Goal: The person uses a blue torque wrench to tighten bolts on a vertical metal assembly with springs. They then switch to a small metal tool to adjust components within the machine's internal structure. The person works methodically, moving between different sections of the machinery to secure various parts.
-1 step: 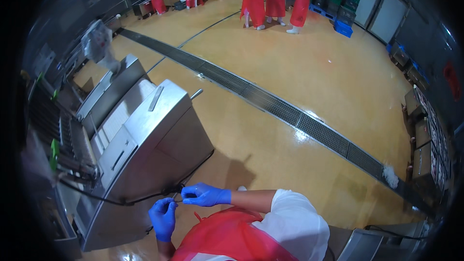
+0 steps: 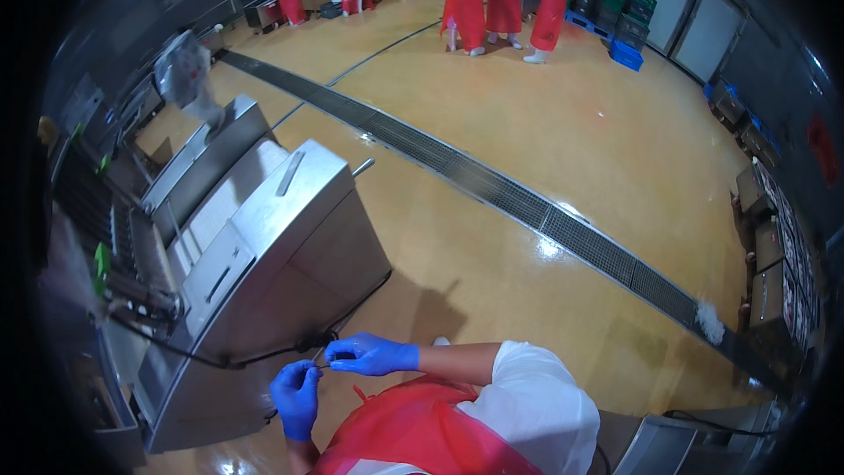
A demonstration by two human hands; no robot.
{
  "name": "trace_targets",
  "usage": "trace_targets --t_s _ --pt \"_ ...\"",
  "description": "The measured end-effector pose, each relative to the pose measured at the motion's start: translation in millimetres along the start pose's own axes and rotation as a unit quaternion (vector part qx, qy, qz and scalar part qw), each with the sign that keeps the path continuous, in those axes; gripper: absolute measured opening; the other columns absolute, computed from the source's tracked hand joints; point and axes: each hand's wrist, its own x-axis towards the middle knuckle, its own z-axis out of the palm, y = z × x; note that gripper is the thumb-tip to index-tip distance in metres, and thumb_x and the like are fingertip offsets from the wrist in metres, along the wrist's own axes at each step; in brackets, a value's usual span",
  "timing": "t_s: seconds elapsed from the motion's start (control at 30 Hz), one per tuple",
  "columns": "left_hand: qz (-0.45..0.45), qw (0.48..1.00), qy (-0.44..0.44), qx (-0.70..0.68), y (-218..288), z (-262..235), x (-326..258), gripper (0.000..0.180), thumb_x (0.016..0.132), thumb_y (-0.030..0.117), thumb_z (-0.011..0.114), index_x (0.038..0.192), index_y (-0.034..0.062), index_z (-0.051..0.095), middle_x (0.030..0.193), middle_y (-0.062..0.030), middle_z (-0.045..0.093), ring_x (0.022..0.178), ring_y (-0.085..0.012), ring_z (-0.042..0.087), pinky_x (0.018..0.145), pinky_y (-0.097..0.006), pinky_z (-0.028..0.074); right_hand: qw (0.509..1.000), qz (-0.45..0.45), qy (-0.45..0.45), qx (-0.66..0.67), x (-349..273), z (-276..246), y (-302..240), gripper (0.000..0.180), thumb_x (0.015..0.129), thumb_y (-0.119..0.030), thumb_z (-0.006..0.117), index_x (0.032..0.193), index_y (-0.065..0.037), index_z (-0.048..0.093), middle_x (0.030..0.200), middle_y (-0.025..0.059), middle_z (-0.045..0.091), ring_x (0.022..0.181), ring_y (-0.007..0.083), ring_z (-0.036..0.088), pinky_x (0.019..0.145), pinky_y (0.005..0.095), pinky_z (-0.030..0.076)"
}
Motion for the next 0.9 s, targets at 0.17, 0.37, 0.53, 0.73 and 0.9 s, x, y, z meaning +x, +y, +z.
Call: trace_targets --t_s 0.17,0.37,0.53,0.73,0.9 --pt "-0.047 0.993 0.070 -0.077 -55.7 -108.5 -83.5 0.016 0.089 -0.007 0.068 0.105 -0.0062 0.069 0.094 -0.0103 0.071 0.086 -0.0155 0.069 0.078 -0.028 0.056 0.995 -0.086 -0.046 -0.014 44.5 142.3 -21.7 0.019 0.099 -0.022 0.063 0.110 -0.007 0.062 0.079 0.0093 0.063 0.068 0.0190 0.058 0.067 0.0350 0.049" --pt "-0.145 0.969 0.078 -0.185 -108.9 -248.2 -169.5 0.026 0.097 0.007 0.063 0.119 -0.0072 0.066 0.101 -0.0136 0.071 0.087 -0.0190 0.070 0.079 -0.032 0.059 0.987 -0.030 -0.140 -0.069 99.1 294.5 -62.2 0.032 0.095 -0.018 0.057 0.123 -0.010 0.042 0.076 0.0126 0.069 0.065 0.0322 0.066 0.063 0.0419 0.050" --pt "-0.175 0.934 0.048 -0.307 -107.4 -320.9 -181.0 0.031 0.095 0.013 0.065 0.119 -0.0073 0.065 0.103 -0.0123 0.070 0.090 -0.0179 0.069 0.081 -0.032 0.058 0.977 -0.063 -0.163 -0.119 144.3 350.2 -93.0 0.036 0.094 -0.017 0.058 0.125 -0.010 0.042 0.079 0.0124 0.071 0.069 0.0327 0.069 0.064 0.0419 0.052" --pt "-0.128 0.911 -0.036 -0.390 -121.8 -394.6 -141.2 0.047 0.087 0.014 0.073 0.127 -0.0070 0.060 0.110 -0.0132 0.069 0.099 -0.0191 0.068 0.090 -0.032 0.055 0.981 -0.110 -0.135 -0.087 218.1 370.2 -88.2 0.039 0.091 -0.011 0.060 0.127 -0.009 0.045 0.075 0.0082 0.068 0.068 0.0222 0.069 0.064 0.0357 0.053" --pt "-0.143 0.856 -0.062 -0.493 -89.3 -462.8 -92.8 0.045 0.091 0.004 0.066 0.134 -0.0069 0.055 0.121 -0.0186 0.067 0.106 -0.0244 0.069 0.096 -0.035 0.057 0.984 -0.149 -0.077 -0.059 286.1 367.7 -108.2 0.042 0.087 -0.004 0.063 0.126 -0.009 0.050 0.073 0.0034 0.061 0.062 0.0092 0.057 0.062 0.0249 0.048"
